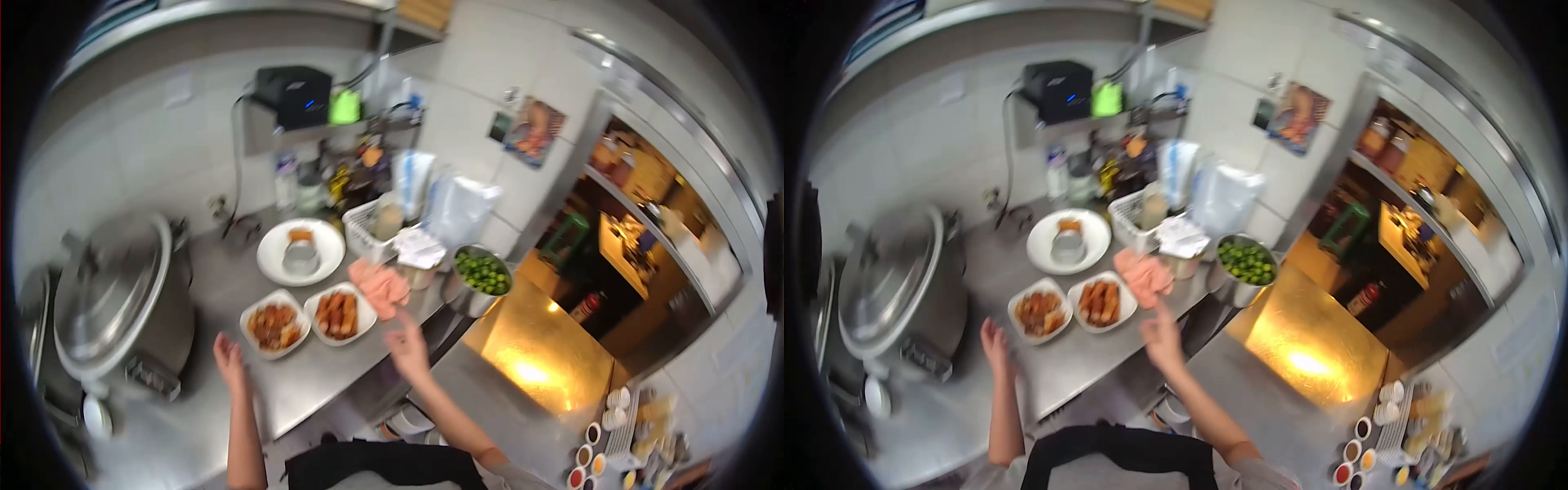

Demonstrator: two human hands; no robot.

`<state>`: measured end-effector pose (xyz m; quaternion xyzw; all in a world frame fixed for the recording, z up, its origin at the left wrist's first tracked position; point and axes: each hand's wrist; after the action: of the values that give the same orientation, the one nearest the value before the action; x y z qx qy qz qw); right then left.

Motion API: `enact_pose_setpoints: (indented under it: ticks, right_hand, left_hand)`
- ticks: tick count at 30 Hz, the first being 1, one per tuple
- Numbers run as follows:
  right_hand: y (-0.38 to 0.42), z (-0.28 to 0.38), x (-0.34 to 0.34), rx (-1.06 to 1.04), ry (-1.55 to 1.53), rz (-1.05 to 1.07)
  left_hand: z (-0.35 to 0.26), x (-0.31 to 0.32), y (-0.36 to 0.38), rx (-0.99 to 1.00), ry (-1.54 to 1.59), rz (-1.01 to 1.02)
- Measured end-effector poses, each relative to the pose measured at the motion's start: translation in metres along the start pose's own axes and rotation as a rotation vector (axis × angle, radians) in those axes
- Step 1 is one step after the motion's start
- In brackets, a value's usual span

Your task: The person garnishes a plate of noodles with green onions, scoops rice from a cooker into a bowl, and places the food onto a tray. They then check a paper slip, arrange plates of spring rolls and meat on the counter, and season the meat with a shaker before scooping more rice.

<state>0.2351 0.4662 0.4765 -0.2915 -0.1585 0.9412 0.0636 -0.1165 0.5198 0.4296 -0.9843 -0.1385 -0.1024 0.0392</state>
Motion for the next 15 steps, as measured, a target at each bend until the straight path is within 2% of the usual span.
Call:
enact_pose_setpoints:
  ticks: [2,4,5,7,8,10,11,14,15]
  right_hand:
    - [-0.009,0.035,0.033,-0.044,-0.285,0.025]
    - [-0.007,0.052,0.037,-0.129,-0.23,0.082]
    - [-0.003,0.054,0.03,-0.157,-0.058,0.1]
    - [0.009,0.038,0.012,-0.061,-0.021,0.073]
    - [0.015,0.03,0.005,-0.01,0.0,0.061]
    - [0.021,0.02,-0.002,0.125,-0.116,-0.219]
    - [0.018,0.042,-0.007,0.144,-0.253,-0.303]
    - [0.01,0.074,0.027,0.061,-0.373,-0.309]
    - [0.01,0.094,0.036,0.026,-0.508,-0.124]
  left_hand:
    - [-0.013,-0.003,-0.036,0.117,-0.087,0.072]
    - [-0.029,-0.001,-0.064,0.113,-0.278,0.099]
    - [-0.039,0.004,-0.072,0.165,-0.313,0.119]
    - [-0.056,0.024,-0.078,0.268,-0.377,0.153]
    - [-0.064,0.041,-0.074,0.308,-0.269,0.179]
    - [-0.08,0.088,-0.049,0.369,-0.052,0.227]
    - [-0.087,0.116,-0.031,0.257,0.018,0.29]
    - [-0.071,0.203,0.061,0.033,0.323,0.66]
    - [-0.064,0.207,0.073,-0.024,0.296,0.786]
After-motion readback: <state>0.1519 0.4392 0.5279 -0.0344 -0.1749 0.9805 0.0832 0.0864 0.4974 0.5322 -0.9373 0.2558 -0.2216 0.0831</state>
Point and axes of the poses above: each hand's wrist, its own y-axis away from the middle knuckle, its own x-axis out of the palm, z = x × y, and after that the axes turned 12 degrees about z, right-handed
